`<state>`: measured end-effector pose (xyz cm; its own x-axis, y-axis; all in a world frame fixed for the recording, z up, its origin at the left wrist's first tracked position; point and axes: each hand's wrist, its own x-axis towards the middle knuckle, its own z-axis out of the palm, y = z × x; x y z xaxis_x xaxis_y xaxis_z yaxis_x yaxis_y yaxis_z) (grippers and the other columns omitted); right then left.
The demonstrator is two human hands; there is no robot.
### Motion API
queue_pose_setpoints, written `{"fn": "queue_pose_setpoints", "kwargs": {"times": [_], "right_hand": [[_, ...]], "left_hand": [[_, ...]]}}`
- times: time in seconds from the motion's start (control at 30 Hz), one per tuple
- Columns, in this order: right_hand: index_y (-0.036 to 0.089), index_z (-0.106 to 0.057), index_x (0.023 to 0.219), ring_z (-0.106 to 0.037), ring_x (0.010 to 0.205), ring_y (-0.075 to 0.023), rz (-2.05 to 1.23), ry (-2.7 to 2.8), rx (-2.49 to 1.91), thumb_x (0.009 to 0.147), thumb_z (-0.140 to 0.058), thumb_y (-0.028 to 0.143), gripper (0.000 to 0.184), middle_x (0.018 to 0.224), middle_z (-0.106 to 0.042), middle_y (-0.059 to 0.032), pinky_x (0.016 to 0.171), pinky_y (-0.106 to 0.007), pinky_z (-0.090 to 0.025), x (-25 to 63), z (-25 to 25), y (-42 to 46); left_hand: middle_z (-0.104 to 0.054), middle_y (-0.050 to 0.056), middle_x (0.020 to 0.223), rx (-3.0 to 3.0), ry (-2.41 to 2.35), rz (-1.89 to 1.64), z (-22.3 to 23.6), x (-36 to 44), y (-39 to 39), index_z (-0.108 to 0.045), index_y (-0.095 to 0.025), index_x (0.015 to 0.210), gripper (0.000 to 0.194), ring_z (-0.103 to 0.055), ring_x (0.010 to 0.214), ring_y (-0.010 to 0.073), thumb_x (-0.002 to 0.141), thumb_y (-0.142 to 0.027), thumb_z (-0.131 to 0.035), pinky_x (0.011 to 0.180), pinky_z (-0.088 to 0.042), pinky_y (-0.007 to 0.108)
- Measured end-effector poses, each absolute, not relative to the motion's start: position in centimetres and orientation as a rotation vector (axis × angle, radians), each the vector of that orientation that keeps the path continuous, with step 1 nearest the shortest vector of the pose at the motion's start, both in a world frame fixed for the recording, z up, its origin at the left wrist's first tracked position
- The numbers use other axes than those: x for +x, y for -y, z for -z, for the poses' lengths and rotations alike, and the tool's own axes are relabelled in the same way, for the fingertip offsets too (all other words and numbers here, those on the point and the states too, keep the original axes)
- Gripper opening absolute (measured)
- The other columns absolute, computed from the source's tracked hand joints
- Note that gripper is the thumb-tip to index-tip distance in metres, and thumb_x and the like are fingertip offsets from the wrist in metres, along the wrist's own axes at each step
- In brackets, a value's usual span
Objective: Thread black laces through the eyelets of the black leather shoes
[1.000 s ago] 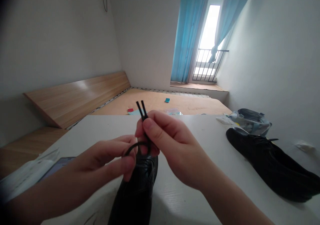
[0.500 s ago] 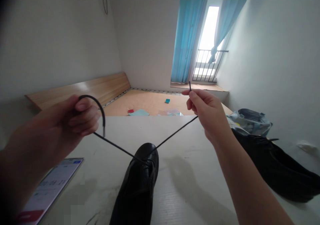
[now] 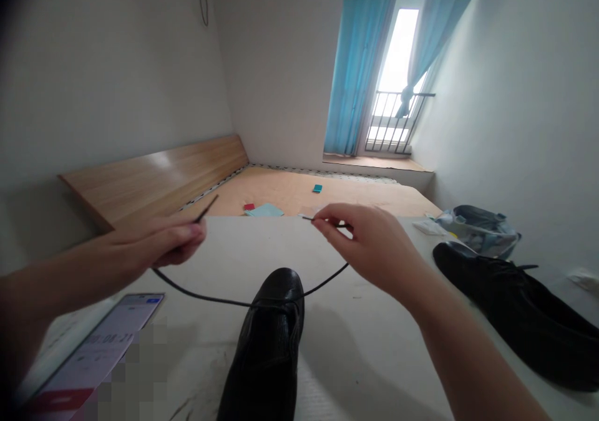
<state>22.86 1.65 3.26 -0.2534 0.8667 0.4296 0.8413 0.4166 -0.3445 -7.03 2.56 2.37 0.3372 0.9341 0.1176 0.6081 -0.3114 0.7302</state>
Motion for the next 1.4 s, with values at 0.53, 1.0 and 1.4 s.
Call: {"fn": "queue_pose_setpoints", "kwargs": {"times": [0.53,1.0,1.4], "right_hand": [[0.022,-0.069,0.099,-0.06,0.092,-0.0203,-0.821,2.279,-1.014,0.089,-0.055,0.019,0.018,0.099,-0.07,-0.0068,0.081,-0.034,-0.047,17.9,3.4,2.3],[0.019,-0.071,0.095,-0.059,0.084,-0.019,-0.928,2.208,-1.056,0.09,-0.053,0.019,0.018,0.088,-0.066,-0.0077,0.072,-0.031,-0.047,18.5,4.1,1.7],[0.021,-0.065,0.091,-0.06,0.091,-0.0202,-0.884,2.147,-1.018,0.089,-0.053,0.019,0.012,0.096,-0.069,-0.0074,0.079,-0.034,-0.048,18.7,4.6,1.7]], "left_hand": [[-0.068,0.0,0.066,2.397,-1.334,0.08,-0.8,-4.2,-1.1,-0.071,-0.023,0.074,0.021,-0.055,0.058,0.0165,0.078,-0.026,-0.051,0.05,-0.028,0.026],[-0.069,0.002,0.067,2.367,-1.396,-0.061,0.5,-3.6,-1.4,-0.07,-0.021,0.073,0.022,-0.057,0.059,0.0171,0.081,-0.034,-0.055,0.051,-0.029,0.026],[-0.071,0.006,0.071,2.374,-1.402,-0.038,1.2,-2.3,-1.5,-0.069,-0.019,0.071,0.023,-0.062,0.065,0.0204,0.082,-0.03,-0.051,0.052,-0.03,0.028]]}}
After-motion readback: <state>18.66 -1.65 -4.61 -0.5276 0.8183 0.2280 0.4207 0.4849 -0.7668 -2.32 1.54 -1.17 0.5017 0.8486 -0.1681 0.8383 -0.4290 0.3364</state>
